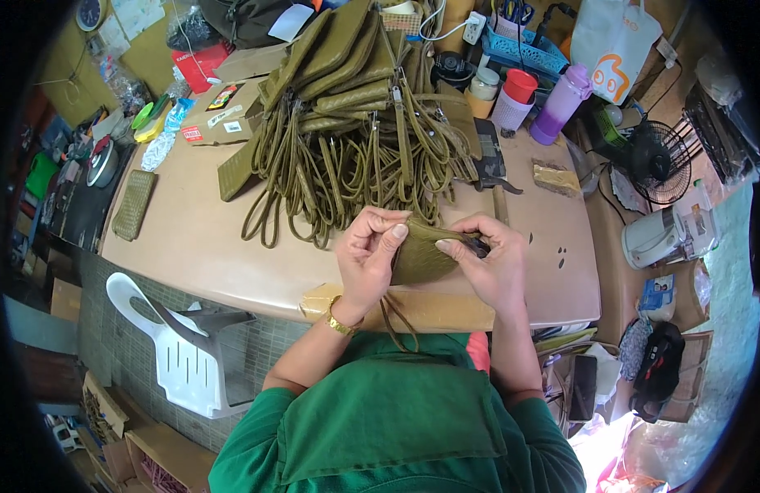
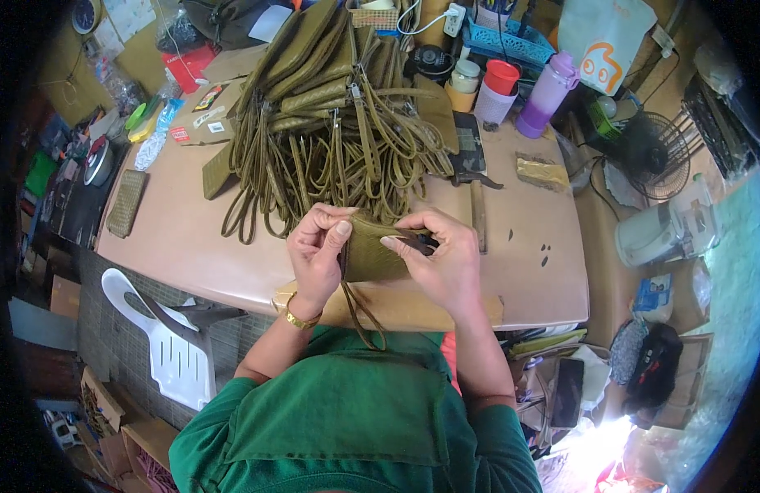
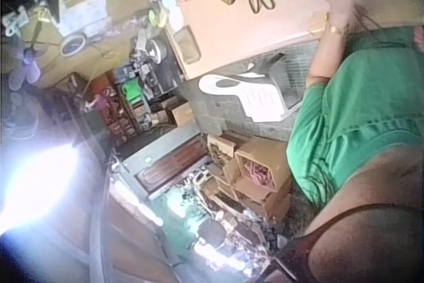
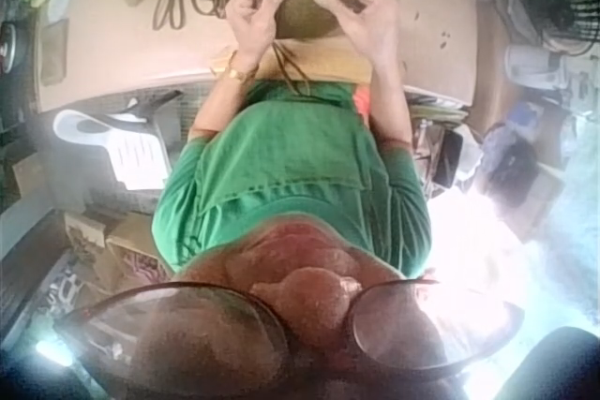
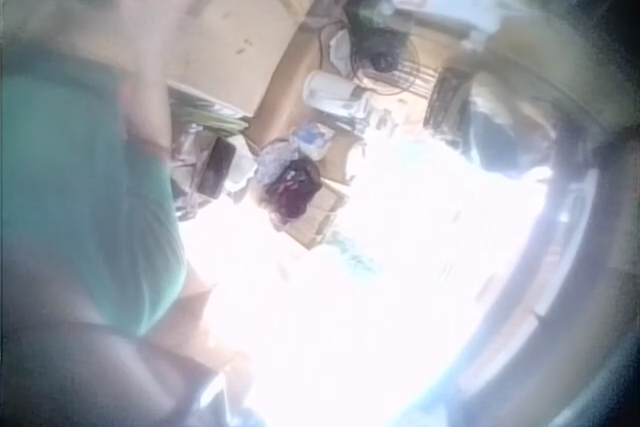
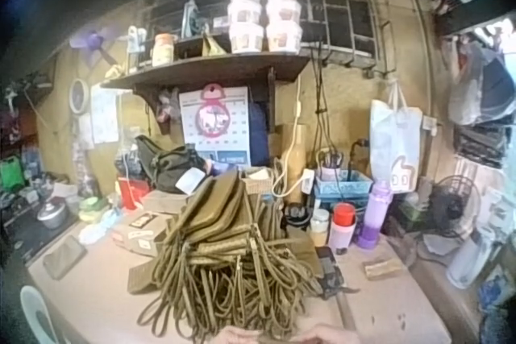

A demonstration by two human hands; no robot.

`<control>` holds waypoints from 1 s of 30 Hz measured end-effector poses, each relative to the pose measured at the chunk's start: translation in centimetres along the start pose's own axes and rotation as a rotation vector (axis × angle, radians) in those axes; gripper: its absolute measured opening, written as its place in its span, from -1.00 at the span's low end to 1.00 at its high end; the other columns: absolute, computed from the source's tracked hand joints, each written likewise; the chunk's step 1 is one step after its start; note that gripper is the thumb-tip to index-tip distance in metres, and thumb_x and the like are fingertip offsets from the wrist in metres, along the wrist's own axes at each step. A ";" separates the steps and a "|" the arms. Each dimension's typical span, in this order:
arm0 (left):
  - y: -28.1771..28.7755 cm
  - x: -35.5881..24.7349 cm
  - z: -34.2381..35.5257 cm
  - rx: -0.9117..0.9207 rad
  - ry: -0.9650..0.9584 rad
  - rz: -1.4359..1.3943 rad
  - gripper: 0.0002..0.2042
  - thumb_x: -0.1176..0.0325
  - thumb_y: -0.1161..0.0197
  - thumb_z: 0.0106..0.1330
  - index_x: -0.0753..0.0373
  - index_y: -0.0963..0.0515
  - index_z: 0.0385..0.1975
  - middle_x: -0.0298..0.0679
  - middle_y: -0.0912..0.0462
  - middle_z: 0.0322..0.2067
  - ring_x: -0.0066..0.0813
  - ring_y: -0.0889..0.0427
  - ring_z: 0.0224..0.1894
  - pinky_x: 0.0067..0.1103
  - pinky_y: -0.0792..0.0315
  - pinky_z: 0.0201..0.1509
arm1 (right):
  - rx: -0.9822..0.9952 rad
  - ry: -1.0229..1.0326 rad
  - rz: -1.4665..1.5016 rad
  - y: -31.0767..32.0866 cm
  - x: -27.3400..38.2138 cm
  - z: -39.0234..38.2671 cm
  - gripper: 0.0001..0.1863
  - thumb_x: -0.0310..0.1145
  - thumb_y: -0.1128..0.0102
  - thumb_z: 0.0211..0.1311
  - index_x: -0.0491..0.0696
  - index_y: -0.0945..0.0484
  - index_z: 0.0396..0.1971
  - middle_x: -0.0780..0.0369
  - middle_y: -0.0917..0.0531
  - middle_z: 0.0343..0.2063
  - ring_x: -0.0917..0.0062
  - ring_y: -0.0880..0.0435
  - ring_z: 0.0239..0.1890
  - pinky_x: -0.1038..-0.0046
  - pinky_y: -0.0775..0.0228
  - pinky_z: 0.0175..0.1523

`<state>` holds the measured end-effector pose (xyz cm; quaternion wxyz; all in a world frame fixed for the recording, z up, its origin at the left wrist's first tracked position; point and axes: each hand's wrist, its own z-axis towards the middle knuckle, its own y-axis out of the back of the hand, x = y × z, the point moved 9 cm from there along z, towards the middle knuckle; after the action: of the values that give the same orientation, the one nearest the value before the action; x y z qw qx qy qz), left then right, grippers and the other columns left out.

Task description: Attaching hardware and finishing textured leather pouches in a workshop.

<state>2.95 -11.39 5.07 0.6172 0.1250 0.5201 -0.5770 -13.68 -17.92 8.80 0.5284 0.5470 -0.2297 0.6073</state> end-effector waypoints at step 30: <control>-1.2 0.3 -0.8 0.099 0.220 -0.338 -0.52 0.66 -0.23 0.21 0.33 -0.21 0.10 -0.11 -0.57 -0.15 -0.49 -0.61 -0.11 -0.60 -0.50 0.04 | -0.061 0.623 -0.343 -2.7 6.5 0.2 -0.69 -0.64 -0.34 -0.31 -0.04 -0.63 -0.43 0.25 -0.51 -0.49 0.41 -0.56 -0.53 0.43 -0.39 -0.45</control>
<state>1.46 -11.36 5.03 0.4440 0.1283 0.5691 -0.6801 -10.14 -14.61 13.94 0.6836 0.3499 0.0198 0.6402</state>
